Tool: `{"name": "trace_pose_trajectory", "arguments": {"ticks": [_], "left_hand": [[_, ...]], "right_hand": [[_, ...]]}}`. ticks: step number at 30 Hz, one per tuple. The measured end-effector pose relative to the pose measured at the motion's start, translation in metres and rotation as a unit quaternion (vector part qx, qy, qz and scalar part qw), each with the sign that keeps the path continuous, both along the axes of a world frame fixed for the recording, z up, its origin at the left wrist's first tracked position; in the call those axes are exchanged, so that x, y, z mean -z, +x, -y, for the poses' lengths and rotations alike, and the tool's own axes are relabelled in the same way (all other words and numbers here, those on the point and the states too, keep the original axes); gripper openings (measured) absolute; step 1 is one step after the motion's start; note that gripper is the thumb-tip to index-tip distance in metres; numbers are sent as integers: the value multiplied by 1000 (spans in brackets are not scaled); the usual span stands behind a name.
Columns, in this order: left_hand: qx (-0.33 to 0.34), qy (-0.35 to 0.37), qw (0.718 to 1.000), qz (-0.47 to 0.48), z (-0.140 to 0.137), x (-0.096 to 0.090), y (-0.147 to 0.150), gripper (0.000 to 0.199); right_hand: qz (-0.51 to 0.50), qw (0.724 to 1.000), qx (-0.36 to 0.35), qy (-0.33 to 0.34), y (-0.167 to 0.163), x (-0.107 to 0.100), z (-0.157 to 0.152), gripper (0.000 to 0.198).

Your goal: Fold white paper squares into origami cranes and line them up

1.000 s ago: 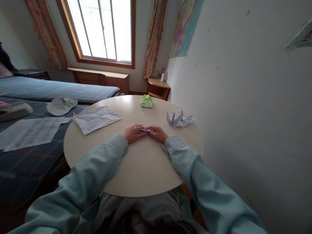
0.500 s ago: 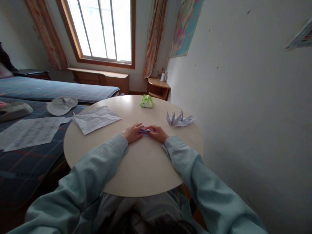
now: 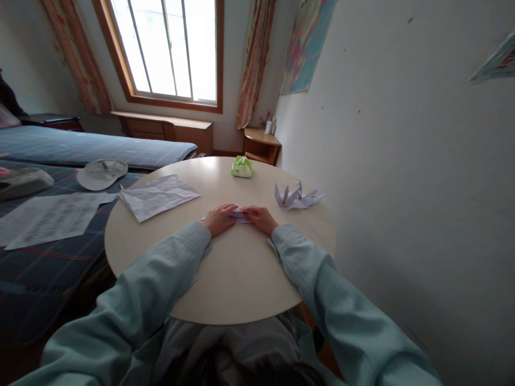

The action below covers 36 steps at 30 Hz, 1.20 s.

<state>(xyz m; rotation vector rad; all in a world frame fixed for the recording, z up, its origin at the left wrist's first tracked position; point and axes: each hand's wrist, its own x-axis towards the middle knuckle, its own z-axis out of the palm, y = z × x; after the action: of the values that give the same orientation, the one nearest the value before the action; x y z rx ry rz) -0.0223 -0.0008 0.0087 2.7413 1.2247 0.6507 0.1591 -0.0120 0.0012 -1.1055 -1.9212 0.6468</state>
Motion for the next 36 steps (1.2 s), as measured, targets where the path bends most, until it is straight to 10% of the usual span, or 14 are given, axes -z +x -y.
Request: {"name": "trace_pose_trajectory", "arguments": {"ticks": [22, 36], "left_hand": [[-74, 5, 990, 119, -7, 2, -3, 36], [-18, -86, 961, 262, 0, 0, 10, 31]], "right_hand": [[-100, 992, 66, -39, 0, -2, -1, 49], [-36, 999, 38, 3, 3, 12, -11, 25]]}}
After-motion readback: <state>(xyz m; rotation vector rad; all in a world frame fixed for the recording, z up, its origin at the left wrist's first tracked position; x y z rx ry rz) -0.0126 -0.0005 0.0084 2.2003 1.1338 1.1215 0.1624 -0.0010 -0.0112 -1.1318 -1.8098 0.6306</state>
